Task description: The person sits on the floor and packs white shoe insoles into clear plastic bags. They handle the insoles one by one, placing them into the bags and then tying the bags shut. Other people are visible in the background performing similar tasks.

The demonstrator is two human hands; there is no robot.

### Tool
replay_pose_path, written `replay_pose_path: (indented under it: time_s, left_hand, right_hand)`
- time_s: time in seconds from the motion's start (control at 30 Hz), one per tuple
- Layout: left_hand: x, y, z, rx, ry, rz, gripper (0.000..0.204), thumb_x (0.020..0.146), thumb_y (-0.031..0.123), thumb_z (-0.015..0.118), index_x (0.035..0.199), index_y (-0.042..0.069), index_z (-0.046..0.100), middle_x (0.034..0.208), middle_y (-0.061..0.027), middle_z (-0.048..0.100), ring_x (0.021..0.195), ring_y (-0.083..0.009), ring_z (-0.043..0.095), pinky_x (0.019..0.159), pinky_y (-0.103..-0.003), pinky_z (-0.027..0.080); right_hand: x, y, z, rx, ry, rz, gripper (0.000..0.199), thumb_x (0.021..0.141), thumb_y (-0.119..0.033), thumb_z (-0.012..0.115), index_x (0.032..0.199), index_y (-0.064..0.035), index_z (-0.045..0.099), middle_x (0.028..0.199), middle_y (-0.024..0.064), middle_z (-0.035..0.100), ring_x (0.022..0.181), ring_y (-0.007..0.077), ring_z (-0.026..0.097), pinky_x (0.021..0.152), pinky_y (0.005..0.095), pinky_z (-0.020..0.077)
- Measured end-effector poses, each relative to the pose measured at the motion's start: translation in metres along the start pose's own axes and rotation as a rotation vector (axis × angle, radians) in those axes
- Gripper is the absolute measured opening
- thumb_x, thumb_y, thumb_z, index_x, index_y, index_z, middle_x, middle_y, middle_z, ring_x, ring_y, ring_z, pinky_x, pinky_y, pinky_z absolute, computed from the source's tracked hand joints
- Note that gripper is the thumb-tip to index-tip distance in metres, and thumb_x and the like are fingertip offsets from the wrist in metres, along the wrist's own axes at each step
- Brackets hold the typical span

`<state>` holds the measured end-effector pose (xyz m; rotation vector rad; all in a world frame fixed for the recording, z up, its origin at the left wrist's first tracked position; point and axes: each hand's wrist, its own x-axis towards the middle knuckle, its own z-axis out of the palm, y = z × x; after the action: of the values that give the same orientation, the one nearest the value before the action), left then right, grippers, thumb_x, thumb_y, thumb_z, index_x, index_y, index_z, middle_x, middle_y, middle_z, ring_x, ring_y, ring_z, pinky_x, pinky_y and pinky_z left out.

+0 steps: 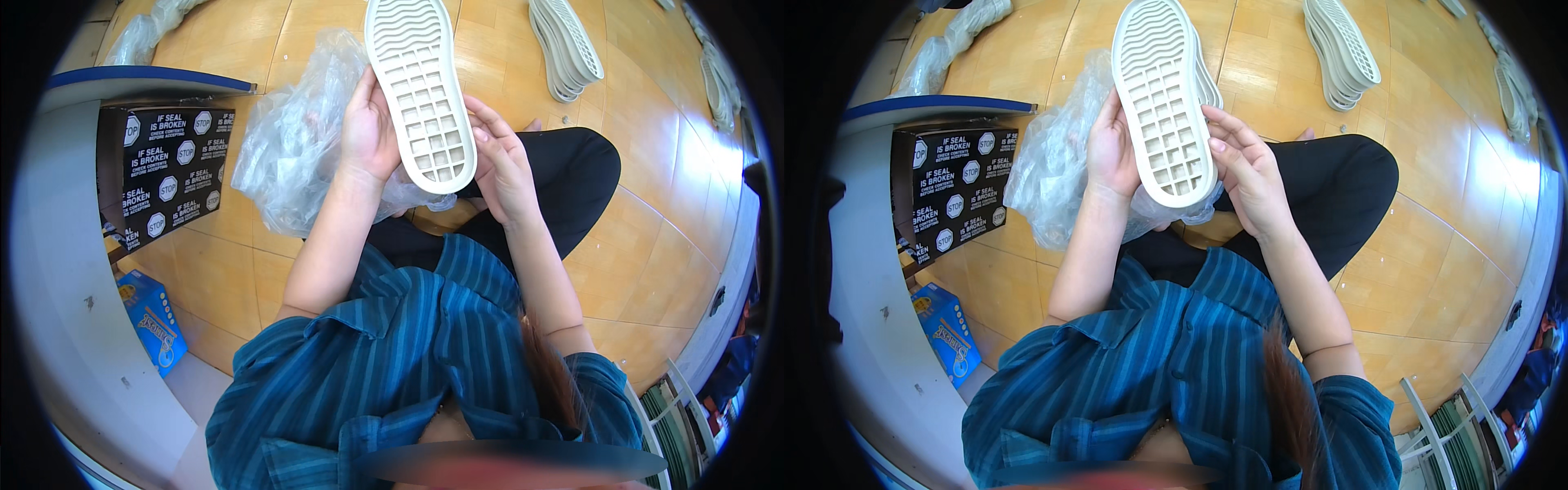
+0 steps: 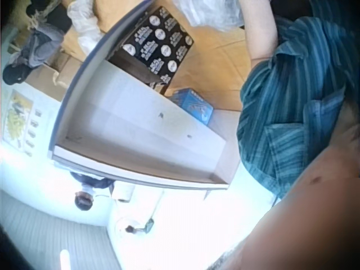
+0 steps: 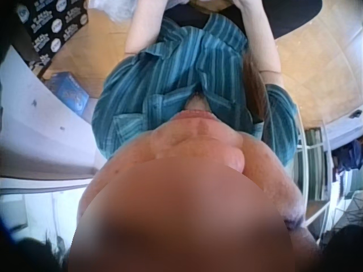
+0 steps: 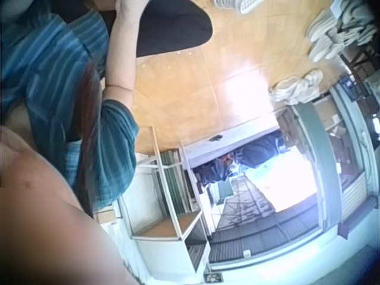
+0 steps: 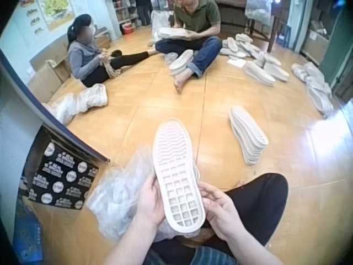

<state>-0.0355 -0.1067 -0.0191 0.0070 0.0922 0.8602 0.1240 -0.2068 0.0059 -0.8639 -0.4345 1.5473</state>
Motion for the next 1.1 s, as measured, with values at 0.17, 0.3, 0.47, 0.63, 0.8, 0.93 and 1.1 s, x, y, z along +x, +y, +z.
replay_pose_path:
  time_s: [0.17, 0.3, 0.47, 0.63, 0.8, 0.93, 1.1]
  left_hand:
    - [0.001, -0.002, 0.001, -0.012, 0.046, 0.033, 0.050, 0.107, 0.035, 0.029, 0.137, -0.001, 0.048, 0.136, -0.0176, 0.056, 0.126, -0.0289, 0.054, 0.108, -0.042, 0.042]
    - [0.006, 0.000, 0.005, 0.038, 0.048, 0.063, 0.051, 0.107, 0.035, 0.029, 0.139, 0.000, 0.046, 0.137, -0.0173, 0.055, 0.126, -0.0292, 0.054, 0.109, -0.042, 0.042]
    - [0.009, -0.005, 0.020, 0.211, 0.152, 0.144, 0.050, 0.106, 0.037, 0.032, 0.140, 0.001, 0.043, 0.140, -0.0154, 0.051, 0.129, -0.0290, 0.050, 0.110, -0.043, 0.039]
    - [0.008, -0.021, 0.035, 0.762, 0.357, 0.283, 0.057, 0.100, 0.041, 0.052, 0.140, 0.004, 0.036, 0.135, -0.0122, 0.051, 0.129, -0.0267, 0.047, 0.108, -0.044, 0.039]
    - [0.008, -0.027, 0.038, 0.917, 0.467, 0.324, 0.073, 0.092, 0.045, 0.066, 0.140, 0.005, 0.030, 0.133, -0.0169, 0.047, 0.125, -0.0255, 0.048, 0.101, -0.043, 0.045]
    - [0.008, -0.026, 0.037, 0.908, 0.509, 0.324, 0.072, 0.091, 0.043, 0.068, 0.138, 0.004, 0.031, 0.130, -0.0170, 0.048, 0.122, -0.0244, 0.049, 0.097, -0.042, 0.048]
    - [0.008, -0.027, 0.037, 0.880, 0.537, 0.316, 0.067, 0.091, 0.042, 0.068, 0.136, 0.004, 0.035, 0.126, -0.0156, 0.049, 0.118, -0.0243, 0.050, 0.095, -0.041, 0.048]
  right_hand:
    - [-0.001, -0.001, 0.002, 0.026, 0.016, 0.000, 0.044, 0.098, -0.009, 0.052, 0.140, 0.0032, 0.044, 0.126, 0.0137, 0.061, 0.113, 0.0173, 0.060, 0.097, 0.0303, 0.0483]
    - [0.004, -0.001, 0.000, -0.002, 0.025, -0.013, 0.043, 0.100, -0.012, 0.051, 0.139, 0.0031, 0.045, 0.127, 0.0140, 0.060, 0.113, 0.0167, 0.061, 0.097, 0.0303, 0.0481]
    - [0.007, 0.002, -0.004, 0.059, 0.040, 0.033, 0.048, 0.102, -0.018, 0.049, 0.143, 0.0030, 0.041, 0.133, 0.0150, 0.057, 0.119, 0.0185, 0.058, 0.101, 0.0313, 0.0449]
    - [0.010, 0.009, -0.005, -0.166, 0.047, 0.091, 0.056, 0.105, -0.033, 0.040, 0.146, 0.0041, 0.036, 0.139, 0.0151, 0.052, 0.131, 0.0210, 0.049, 0.110, 0.0340, 0.0363]
    - [0.009, 0.012, -0.009, -0.057, -0.068, 0.161, 0.050, 0.106, -0.031, 0.039, 0.143, 0.0026, 0.041, 0.125, 0.0144, 0.060, 0.094, 0.0117, 0.060, 0.079, 0.0242, 0.0509]
    - [0.007, 0.013, -0.010, -0.041, -0.083, 0.164, 0.050, 0.106, -0.031, 0.040, 0.145, 0.0011, 0.042, 0.118, 0.0097, 0.065, 0.091, 0.0082, 0.060, 0.079, 0.0220, 0.0492]
    - [0.007, 0.013, -0.011, -0.061, -0.075, 0.180, 0.051, 0.106, -0.033, 0.039, 0.145, -0.0003, 0.042, 0.118, 0.0094, 0.065, 0.090, 0.0085, 0.060, 0.077, 0.0218, 0.0487]
